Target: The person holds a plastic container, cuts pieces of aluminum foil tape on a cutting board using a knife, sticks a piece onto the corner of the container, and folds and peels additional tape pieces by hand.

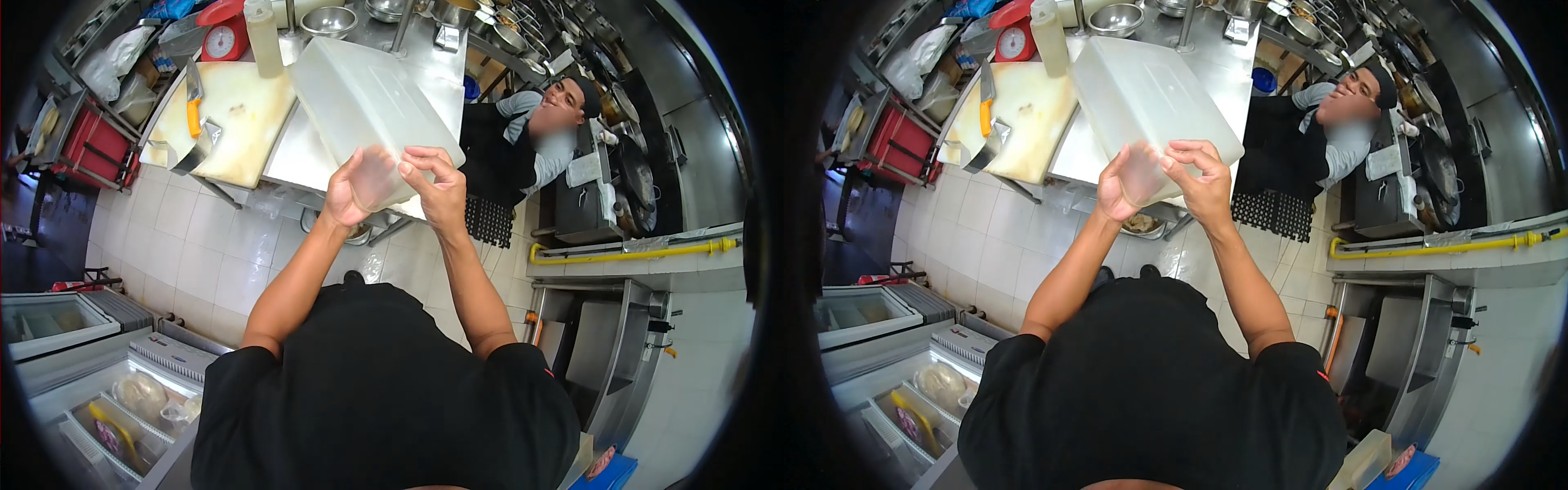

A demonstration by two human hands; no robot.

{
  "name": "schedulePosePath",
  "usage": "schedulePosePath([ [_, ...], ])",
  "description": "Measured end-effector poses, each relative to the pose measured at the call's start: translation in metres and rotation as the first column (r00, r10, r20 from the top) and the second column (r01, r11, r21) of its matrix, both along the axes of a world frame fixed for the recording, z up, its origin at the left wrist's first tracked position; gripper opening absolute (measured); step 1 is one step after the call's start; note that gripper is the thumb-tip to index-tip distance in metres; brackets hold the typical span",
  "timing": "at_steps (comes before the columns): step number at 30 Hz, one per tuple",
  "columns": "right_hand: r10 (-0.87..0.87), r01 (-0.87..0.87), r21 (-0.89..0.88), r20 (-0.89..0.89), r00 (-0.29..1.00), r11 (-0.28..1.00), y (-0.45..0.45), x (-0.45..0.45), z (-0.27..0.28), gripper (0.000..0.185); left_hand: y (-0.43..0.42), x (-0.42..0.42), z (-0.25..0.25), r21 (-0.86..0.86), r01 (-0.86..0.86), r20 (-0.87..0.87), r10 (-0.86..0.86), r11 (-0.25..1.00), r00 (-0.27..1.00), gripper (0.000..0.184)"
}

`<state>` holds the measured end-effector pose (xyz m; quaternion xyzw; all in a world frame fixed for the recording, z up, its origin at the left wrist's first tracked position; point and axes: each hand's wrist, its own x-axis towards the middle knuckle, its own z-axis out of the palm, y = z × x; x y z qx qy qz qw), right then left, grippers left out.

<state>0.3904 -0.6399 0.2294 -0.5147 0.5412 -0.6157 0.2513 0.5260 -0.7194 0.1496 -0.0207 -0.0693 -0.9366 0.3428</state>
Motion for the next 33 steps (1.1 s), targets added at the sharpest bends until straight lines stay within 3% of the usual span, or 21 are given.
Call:
schedulePosePath([
  [4, 0.004, -0.005, -0.009, -0.091, 0.996, 1.000, 0.001, 0.001, -0.013, 0.016, 0.004, 0.001, -0.012, -0.001, 0.000, -0.030, 0.000, 1.000, 1.000, 0.032],
  [7, -0.046, 0.036, -0.061, -0.169, 0.984, 0.997, 0.000, 0.005, -0.017, 0.015, 0.005, -0.001, -0.017, 0.016, -0.067, 0.057, 0.066, 0.998, 0.996, 0.031],
  [10, -0.121, 0.087, -0.141, -0.254, 0.960, 0.986, -0.004, 0.007, -0.025, 0.013, 0.002, -0.004, -0.022, -0.001, -0.043, -0.057, 0.043, 0.999, 0.997, 0.037],
  [12, -0.148, 0.098, -0.173, -0.301, 0.942, 0.980, -0.008, 0.006, -0.033, 0.013, 0.005, -0.007, -0.018, -0.012, -0.113, 0.142, 0.113, 0.994, 0.983, 0.047],
  [13, -0.155, 0.092, -0.198, -0.329, 0.931, 0.976, -0.011, 0.006, -0.036, 0.013, 0.006, -0.006, -0.018, -0.011, -0.114, 0.143, 0.114, 0.993, 0.983, 0.047],
  [15, -0.183, 0.105, -0.224, -0.362, 0.914, 0.969, -0.011, 0.006, -0.047, 0.013, 0.010, -0.007, -0.025, -0.056, -0.160, 0.390, 0.170, 0.985, 0.905, 0.057],
  [18, -0.132, 0.041, -0.233, -0.389, 0.912, 0.972, -0.014, 0.011, -0.058, 0.015, 0.005, 0.002, -0.050, -0.085, -0.054, 0.420, 0.084, 0.995, 0.903, 0.063],
  [19, -0.118, 0.021, -0.234, -0.409, 0.905, 0.972, -0.012, 0.005, -0.058, 0.015, 0.012, 0.008, -0.029, -0.105, -0.014, 0.451, 0.060, 0.994, 0.890, 0.064],
  [21, -0.147, 0.054, -0.223, -0.425, 0.893, 0.973, -0.012, 0.010, -0.055, 0.014, 0.012, 0.007, -0.030, -0.121, -0.084, 0.549, 0.137, 0.989, 0.824, 0.064],
  [26, -0.154, 0.065, -0.215, -0.433, 0.888, 0.975, -0.013, 0.010, -0.056, 0.015, 0.015, 0.011, -0.027, -0.171, -0.073, 0.629, 0.166, 0.983, 0.760, 0.065],
  [28, -0.155, 0.065, -0.214, -0.437, 0.886, 0.975, -0.012, 0.012, -0.059, 0.015, 0.018, 0.019, -0.029, -0.195, 0.069, 0.725, 0.096, 0.978, 0.682, 0.069],
  [29, -0.152, 0.063, -0.215, -0.431, 0.889, 0.975, -0.011, 0.013, -0.058, 0.015, 0.019, 0.021, -0.026, -0.196, 0.068, 0.729, 0.099, 0.978, 0.677, 0.069],
  [31, -0.174, 0.086, -0.191, -0.511, 0.842, 0.978, -0.008, 0.018, -0.058, 0.017, 0.028, 0.024, -0.021, -0.183, 0.096, 0.847, 0.108, 0.978, 0.520, 0.073],
  [33, -0.193, 0.090, -0.218, -0.519, 0.832, 0.972, -0.013, 0.018, -0.060, 0.019, 0.028, 0.030, -0.034, -0.292, 0.134, 0.845, 0.190, 0.947, 0.500, 0.073],
])
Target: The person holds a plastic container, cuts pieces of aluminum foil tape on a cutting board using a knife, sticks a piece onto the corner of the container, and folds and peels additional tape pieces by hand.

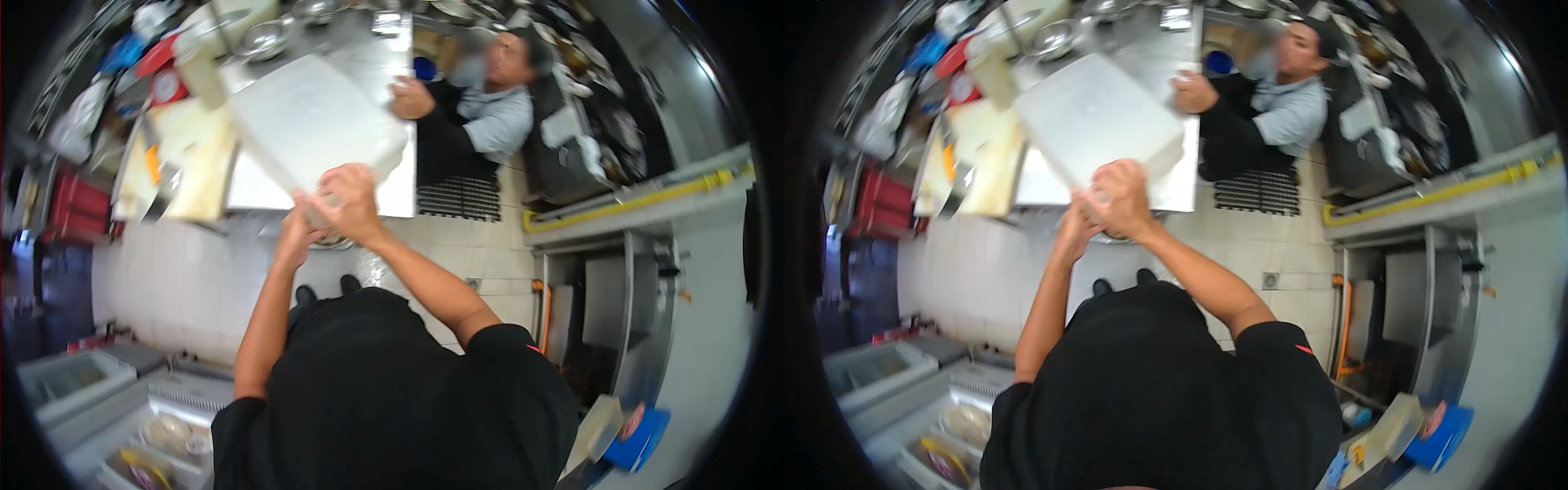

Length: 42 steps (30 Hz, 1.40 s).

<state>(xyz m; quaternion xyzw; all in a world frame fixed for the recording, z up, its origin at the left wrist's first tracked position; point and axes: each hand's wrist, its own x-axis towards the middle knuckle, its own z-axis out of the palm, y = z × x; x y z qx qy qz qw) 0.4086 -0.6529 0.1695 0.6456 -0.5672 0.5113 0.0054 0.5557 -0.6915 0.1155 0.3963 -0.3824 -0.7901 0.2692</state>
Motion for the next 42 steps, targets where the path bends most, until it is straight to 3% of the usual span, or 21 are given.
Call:
schedulePosePath([
  [2, -0.057, 0.057, -0.034, -0.020, 0.998, 0.998, -0.005, 0.008, 0.006, 0.023, 0.001, -0.001, -0.001, -0.029, -0.028, 0.083, 0.030, 0.999, 0.996, 0.073],
  [5, -0.091, 0.094, 0.057, -0.058, 0.994, 0.994, -0.017, 0.010, -0.004, 0.021, -0.008, 0.003, -0.022, -0.002, 0.070, 0.198, -0.068, 0.998, 0.978, 0.076],
  [8, -0.119, 0.126, 0.071, -0.101, 0.988, 0.989, -0.013, 0.019, 0.000, 0.019, -0.005, 0.007, -0.001, 0.021, 0.001, 0.232, -0.006, 1.000, 0.973, 0.079],
  [10, -0.123, 0.133, 0.084, -0.110, 0.986, 0.988, -0.010, 0.021, 0.002, 0.017, -0.001, 0.010, 0.007, 0.020, 0.058, 0.290, -0.061, 0.998, 0.955, 0.081],
  [13, -0.044, 0.053, 0.081, -0.106, 0.993, 0.995, -0.011, 0.016, 0.004, 0.016, 0.004, 0.018, -0.007, 0.033, 0.013, 0.236, -0.021, 0.999, 0.971, 0.084],
  [14, 0.040, -0.036, 0.091, -0.049, 0.998, 0.995, -0.012, 0.009, 0.001, 0.013, 0.007, 0.021, -0.002, 0.051, -0.046, 0.232, 0.033, 0.998, 0.972, 0.070],
  [16, 0.042, -0.043, 0.087, 0.016, 0.999, 0.995, -0.009, -0.002, 0.007, 0.010, 0.008, 0.027, -0.021, -0.287, -0.049, 0.243, 0.122, 0.957, 0.962, 0.050],
  [18, 0.042, -0.050, 0.091, 0.086, 0.995, 0.995, 0.000, -0.016, 0.008, 0.009, 0.004, 0.029, -0.022, -0.622, -0.128, 0.206, 0.319, 0.773, 0.925, 0.039],
  [20, 0.077, -0.078, 0.064, 0.018, 0.997, 0.995, 0.004, -0.029, 0.007, 0.009, 0.003, 0.034, 0.020, -0.762, -0.005, 0.295, 0.355, 0.648, 0.887, 0.042],
  [21, 0.059, -0.060, 0.077, 0.013, 0.998, 0.995, 0.006, -0.032, 0.002, 0.009, 0.003, 0.031, 0.029, -0.753, 0.002, 0.295, 0.335, 0.658, 0.895, 0.042],
  [23, 0.131, -0.131, 0.052, 0.012, 0.991, 0.990, 0.007, -0.031, -0.008, 0.010, -0.003, 0.026, 0.040, -0.895, 0.111, 0.272, 0.330, 0.432, 0.904, 0.046],
  [25, 0.110, -0.111, 0.047, 0.022, 0.994, 0.993, 0.008, -0.027, -0.009, 0.010, -0.007, 0.019, 0.035, -0.877, 0.124, 0.275, 0.274, 0.464, 0.921, 0.049],
  [31, 0.167, -0.169, 0.036, 0.047, 0.985, 0.985, 0.005, -0.035, -0.021, 0.006, -0.008, 0.008, 0.026, -0.809, 0.080, 0.333, 0.342, 0.582, 0.879, 0.048],
  [34, 0.180, -0.184, 0.041, 0.085, 0.980, 0.982, 0.002, -0.038, -0.012, 0.005, -0.009, -0.003, 0.025, -0.722, -0.040, 0.222, 0.286, 0.691, 0.932, 0.045],
  [38, 0.162, -0.164, 0.017, 0.098, 0.982, 0.986, -0.007, -0.043, -0.008, 0.006, -0.027, -0.012, 0.018, -0.677, -0.094, 0.160, 0.271, 0.730, 0.949, 0.040],
  [42, 0.185, -0.194, 0.048, 0.151, 0.971, 0.980, -0.010, -0.045, -0.010, 0.009, -0.033, -0.011, 0.024, -0.660, -0.049, 0.223, 0.258, 0.750, 0.940, 0.036],
])
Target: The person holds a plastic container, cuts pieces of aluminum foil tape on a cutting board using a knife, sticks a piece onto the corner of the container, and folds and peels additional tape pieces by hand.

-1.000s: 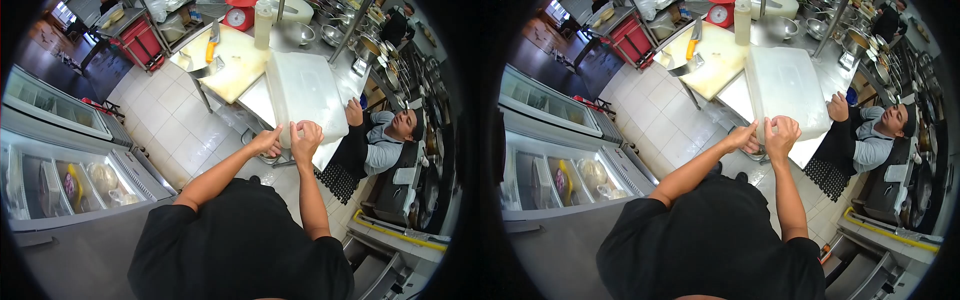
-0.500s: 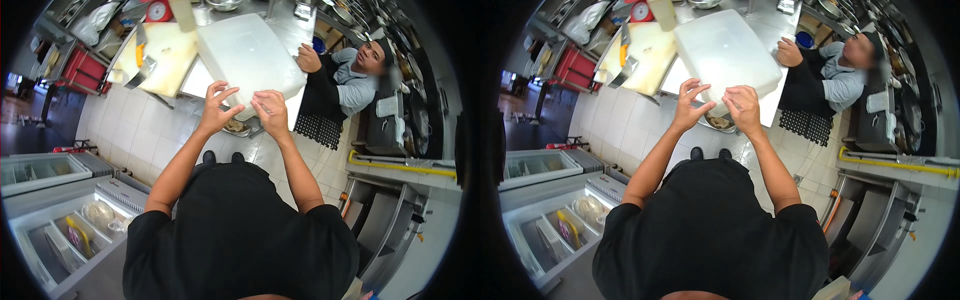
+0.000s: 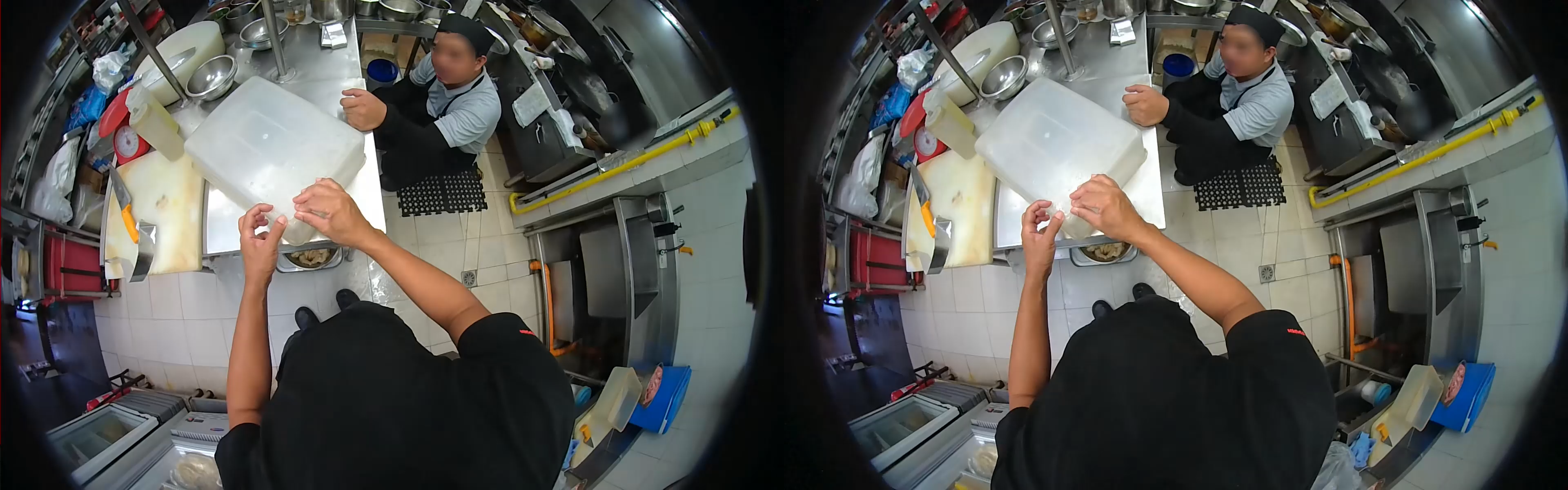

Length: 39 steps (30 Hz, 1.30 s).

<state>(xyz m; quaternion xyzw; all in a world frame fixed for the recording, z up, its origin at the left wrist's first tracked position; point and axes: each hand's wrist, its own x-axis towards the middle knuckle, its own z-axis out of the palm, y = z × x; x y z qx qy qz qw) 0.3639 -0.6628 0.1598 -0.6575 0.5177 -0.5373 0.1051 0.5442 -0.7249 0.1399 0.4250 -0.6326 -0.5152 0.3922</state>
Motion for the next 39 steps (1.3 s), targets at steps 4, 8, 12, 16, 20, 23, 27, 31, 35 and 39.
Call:
schedulePosePath([
  [4, -0.006, 0.006, 0.004, -0.026, 1.000, 1.000, 0.001, 0.001, 0.001, 0.010, -0.002, 0.002, 0.004, -0.063, 0.011, -0.005, -0.011, 0.998, 1.000, 0.027],
  [8, -0.001, 0.001, -0.007, -0.031, 1.000, 1.000, 0.000, 0.000, -0.002, 0.011, -0.009, 0.005, 0.006, -0.095, 0.032, 0.004, -0.031, 0.995, 0.999, 0.022],
  [12, -0.027, 0.028, 0.033, -0.018, 0.999, 0.999, -0.001, 0.002, -0.004, 0.015, -0.014, 0.009, 0.001, -0.109, 0.087, -0.021, -0.090, 0.990, 0.996, 0.021],
  [16, -0.068, 0.069, 0.047, -0.017, 0.998, 0.997, -0.001, 0.005, 0.000, 0.019, -0.018, 0.011, -0.005, -0.121, 0.149, -0.079, -0.159, 0.982, 0.984, 0.026],
  [20, -0.073, 0.074, 0.035, -0.029, 0.997, 0.997, 0.000, 0.005, -0.004, 0.018, -0.031, 0.019, 0.007, -0.174, 0.223, 0.091, -0.210, 0.959, 0.974, 0.035],
  [23, -0.054, 0.057, 0.077, -0.035, 0.998, 0.995, 0.001, 0.002, -0.003, 0.019, -0.035, 0.019, 0.018, -0.228, 0.291, 0.202, -0.248, 0.929, 0.948, 0.040],
  [27, -0.017, 0.011, 0.107, 0.053, 0.998, 0.994, -0.002, -0.021, 0.004, 0.013, -0.042, 0.019, 0.016, -0.202, 0.332, 0.234, -0.283, 0.922, 0.930, 0.046],
  [31, -0.502, 0.500, -0.204, 0.047, 0.864, 0.842, -0.035, -0.086, 0.002, 0.020, -0.046, 0.022, 0.014, -0.206, 0.324, 0.211, -0.282, 0.923, 0.936, 0.047],
  [35, -0.509, 0.422, 0.334, 0.240, 0.826, 0.843, -0.067, -0.131, -0.032, 0.071, -0.046, 0.021, 0.013, -0.179, 0.323, 0.154, -0.298, 0.929, 0.942, 0.047],
  [39, -0.430, 0.224, 0.448, 0.436, 0.791, 0.866, -0.075, -0.122, -0.043, 0.057, -0.045, 0.016, 0.008, -0.060, 0.288, 0.055, -0.285, 0.956, 0.957, 0.043],
])
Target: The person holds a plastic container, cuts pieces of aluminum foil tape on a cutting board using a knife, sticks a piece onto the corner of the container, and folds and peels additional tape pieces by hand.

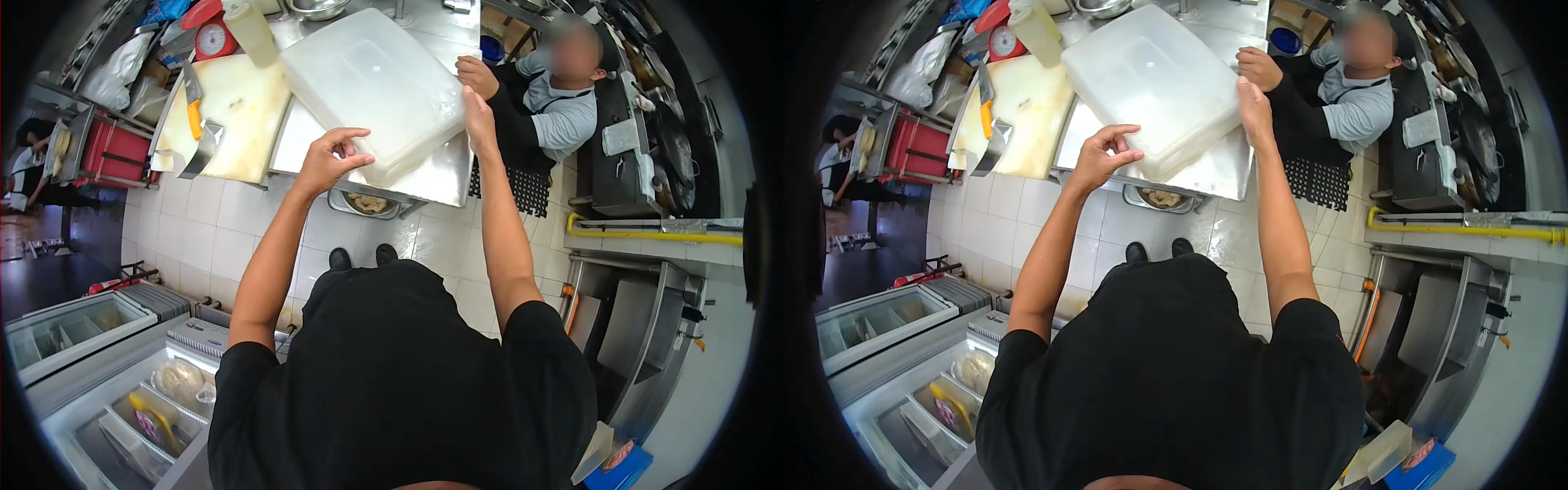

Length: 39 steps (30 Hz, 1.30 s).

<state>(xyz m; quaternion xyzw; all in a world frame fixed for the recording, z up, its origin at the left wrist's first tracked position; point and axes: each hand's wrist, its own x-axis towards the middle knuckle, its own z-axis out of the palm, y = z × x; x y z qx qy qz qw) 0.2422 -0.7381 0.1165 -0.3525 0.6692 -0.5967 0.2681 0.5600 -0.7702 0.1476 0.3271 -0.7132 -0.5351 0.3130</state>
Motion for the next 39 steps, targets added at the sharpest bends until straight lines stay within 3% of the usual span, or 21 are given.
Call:
schedulePosePath([
  [1, 0.030, -0.033, 0.021, 0.105, 0.994, 0.999, 0.001, 0.003, 0.000, 0.053, -0.001, 0.001, -0.001, 0.016, 0.010, -0.009, -0.010, 1.000, 1.000, 0.042],
  [5, 0.031, -0.030, -0.020, 0.100, 0.995, 0.999, 0.002, 0.003, -0.002, 0.047, -0.003, 0.003, -0.001, -0.019, 0.010, 0.014, -0.010, 1.000, 1.000, 0.041],
  [8, -0.026, 0.027, -0.017, 0.060, 0.998, 0.999, 0.004, 0.007, 0.001, 0.048, -0.006, 0.002, -0.003, -0.026, 0.009, 0.018, -0.008, 1.000, 1.000, 0.040],
  [11, 0.048, -0.046, 0.058, -0.046, 0.998, 0.997, 0.009, 0.002, 0.013, 0.048, -0.006, 0.002, 0.001, 0.012, 0.017, 0.059, -0.018, 1.000, 0.998, 0.040],
  [13, 0.036, -0.035, 0.016, -0.074, 0.997, 0.999, 0.010, -0.009, 0.000, 0.048, -0.008, 0.001, 0.004, 0.095, 0.089, -0.004, -0.089, 0.992, 0.996, 0.038],
  [14, 0.024, -0.026, -0.025, -0.099, 0.995, 0.999, 0.001, -0.014, -0.006, 0.048, -0.009, 0.001, 0.002, -0.027, 0.111, 0.014, -0.111, 0.993, 0.994, 0.037],
  [16, 0.020, -0.022, -0.065, -0.035, 0.999, 0.998, -0.001, -0.018, -0.013, 0.042, -0.009, 0.001, 0.006, -0.077, 0.128, 0.059, -0.123, 0.989, 0.991, 0.037],
  [18, 0.064, -0.057, -0.126, 0.059, 0.996, 0.990, 0.000, -0.016, -0.013, 0.038, -0.004, 0.002, 0.000, -0.074, 0.091, -0.001, -0.091, 0.993, 0.996, 0.037],
  [20, 0.071, -0.070, -0.087, 0.007, 0.997, 0.994, -0.001, -0.025, -0.022, 0.036, 0.002, 0.005, -0.002, -0.103, 0.038, 0.004, -0.037, 0.994, 0.999, 0.035],
  [21, -0.003, -0.011, -0.122, -0.114, 0.993, 0.992, 0.001, -0.018, -0.018, 0.037, 0.005, 0.007, -0.002, 0.000, 0.045, -0.053, -0.045, 0.999, 0.998, 0.039],
  [22, -0.090, 0.052, -0.167, -0.229, 0.969, 0.985, 0.002, -0.013, -0.008, 0.037, 0.011, 0.017, 0.003, -0.005, 0.026, -0.037, -0.026, 1.000, 0.999, 0.039],
  [24, -0.118, 0.078, -0.295, -0.117, 0.986, 0.952, 0.003, -0.013, -0.001, 0.037, 0.023, 0.031, 0.019, 0.034, -0.060, -0.027, 0.061, 0.998, 0.998, 0.045],
  [26, -0.269, 0.200, -0.363, -0.150, 0.951, 0.910, 0.008, -0.013, 0.018, 0.034, 0.025, 0.057, 0.005, -0.050, -0.099, -0.103, 0.094, 0.994, 0.990, 0.048],
  [27, -0.332, 0.251, -0.401, -0.146, 0.932, 0.881, 0.012, -0.011, 0.029, 0.031, 0.027, 0.077, 0.006, -0.011, -0.228, -0.116, 0.226, 0.974, 0.967, 0.048],
  [30, -0.424, 0.301, -0.549, -0.110, 0.899, 0.780, 0.030, 0.003, 0.066, 0.025, 0.010, 0.155, -0.010, -0.012, -0.557, -0.151, 0.549, 0.831, 0.822, 0.043],
  [32, -0.456, 0.341, -0.522, -0.105, 0.884, 0.782, 0.047, 0.048, 0.112, 0.023, -0.016, 0.219, -0.023, -0.096, -0.721, -0.171, 0.702, 0.686, 0.691, 0.039],
  [34, -0.363, 0.242, -0.557, -0.116, 0.925, 0.795, 0.050, 0.083, 0.126, 0.021, -0.050, 0.281, -0.036, -0.176, -0.848, -0.158, 0.836, 0.500, 0.526, 0.038],
  [35, -0.295, 0.156, -0.581, -0.152, 0.943, 0.799, 0.046, 0.106, 0.128, 0.018, -0.065, 0.301, -0.031, -0.165, -0.853, -0.162, 0.840, 0.495, 0.518, 0.038],
  [37, -0.117, -0.009, -0.541, -0.197, 0.973, 0.841, 0.028, 0.161, 0.127, 0.015, -0.089, 0.336, -0.014, -0.427, -0.816, 0.017, 0.905, 0.390, 0.424, 0.043],
  [38, -0.011, -0.101, -0.495, -0.218, 0.976, 0.863, 0.017, 0.193, 0.128, 0.014, -0.105, 0.350, -0.014, -0.407, -0.827, 0.019, 0.909, 0.388, 0.417, 0.043],
  [39, 0.126, -0.217, -0.385, -0.248, 0.960, 0.897, 0.006, 0.228, 0.129, 0.013, -0.121, 0.365, -0.015, -0.443, -0.769, 0.070, 0.873, 0.461, 0.483, 0.047],
])
